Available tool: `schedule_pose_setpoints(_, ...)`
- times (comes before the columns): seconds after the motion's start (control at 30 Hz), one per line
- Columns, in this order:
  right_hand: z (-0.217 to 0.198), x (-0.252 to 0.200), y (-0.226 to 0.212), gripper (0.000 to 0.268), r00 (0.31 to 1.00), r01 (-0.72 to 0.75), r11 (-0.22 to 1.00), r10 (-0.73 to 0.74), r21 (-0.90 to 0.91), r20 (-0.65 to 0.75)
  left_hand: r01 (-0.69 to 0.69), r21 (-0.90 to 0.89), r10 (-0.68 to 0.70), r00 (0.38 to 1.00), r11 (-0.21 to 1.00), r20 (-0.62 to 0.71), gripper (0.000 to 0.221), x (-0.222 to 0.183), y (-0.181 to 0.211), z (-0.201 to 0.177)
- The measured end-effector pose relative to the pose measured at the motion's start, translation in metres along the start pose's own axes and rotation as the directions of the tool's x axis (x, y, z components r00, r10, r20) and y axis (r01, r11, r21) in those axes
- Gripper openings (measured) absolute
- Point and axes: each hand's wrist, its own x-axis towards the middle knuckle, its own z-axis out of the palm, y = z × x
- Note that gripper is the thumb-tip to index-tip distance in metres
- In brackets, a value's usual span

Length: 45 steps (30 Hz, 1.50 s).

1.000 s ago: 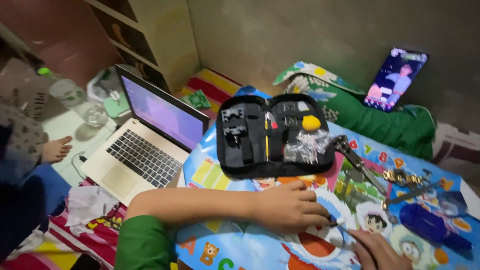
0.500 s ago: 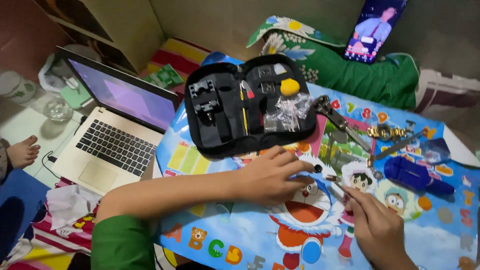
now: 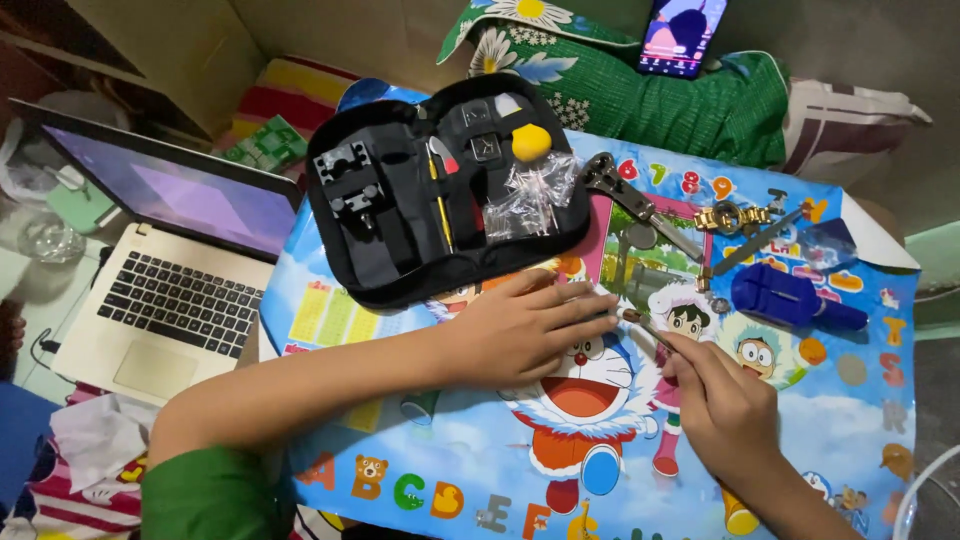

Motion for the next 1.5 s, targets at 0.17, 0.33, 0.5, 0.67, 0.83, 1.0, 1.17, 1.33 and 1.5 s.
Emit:
schedule_pose_setpoints(0.17,0.001,0.000,-0.001,0.028,1.000,0.014,1.000,-0.014,0.004,-0.026,-0.059,-0.103,0.048,0.994,0.993,-0.102,0.051,0.000,-0.001,0.000)
schedule_pose_setpoints(0.33,0.003,-0.003,0.000,0.032,1.000,0.027,0.999,-0.027,-0.022,-0.012,-0.052,0.005,0.052,0.984,0.999,-0.169,0.044,-0.003,-0.002,-0.004)
schedule_pose_setpoints(0.5,0.002,-0.003,0.001,0.031,0.999,0.040,0.999,-0.040,0.007,-0.006,-0.066,-0.105,0.045,0.981,0.992,-0.188,0.037,-0.004,-0.003,-0.003)
schedule_pose_setpoints(0.67,0.001,-0.002,-0.001,0.031,0.999,0.046,0.999,-0.046,0.015,-0.006,-0.083,-0.298,0.029,0.983,0.951,-0.182,0.033,-0.003,-0.005,-0.004)
schedule_pose_setpoints(0.83,0.003,-0.003,0.001,0.028,0.995,0.103,0.994,-0.103,-0.027,-0.010,0.048,-0.571,-0.112,0.991,0.819,-0.078,0.035,0.006,-0.011,0.003)
schedule_pose_setpoints(1.0,0.004,-0.002,0.002,0.029,0.998,0.063,0.998,-0.063,-0.027,0.000,0.229,-0.487,-0.253,0.967,0.843,0.018,0.035,0.021,-0.001,0.011)
schedule_pose_setpoints(1.17,0.005,-0.001,0.000,0.029,0.999,0.035,0.999,-0.035,-0.028,-0.022,0.143,-0.456,-0.231,0.962,0.878,-0.145,0.049,0.020,0.000,0.009)
schedule_pose_setpoints(1.33,0.004,-0.003,0.000,0.025,0.996,0.086,0.996,-0.086,0.009,-0.028,0.135,-0.165,-0.195,0.883,0.977,-0.428,0.009,0.004,0.012,-0.013)
schedule_pose_setpoints(1.5,0.004,-0.010,0.002,0.023,0.975,0.222,0.973,-0.222,-0.057,0.014,0.086,-0.068,-0.106,0.905,0.994,-0.413,0.014,-0.002,0.015,-0.007)
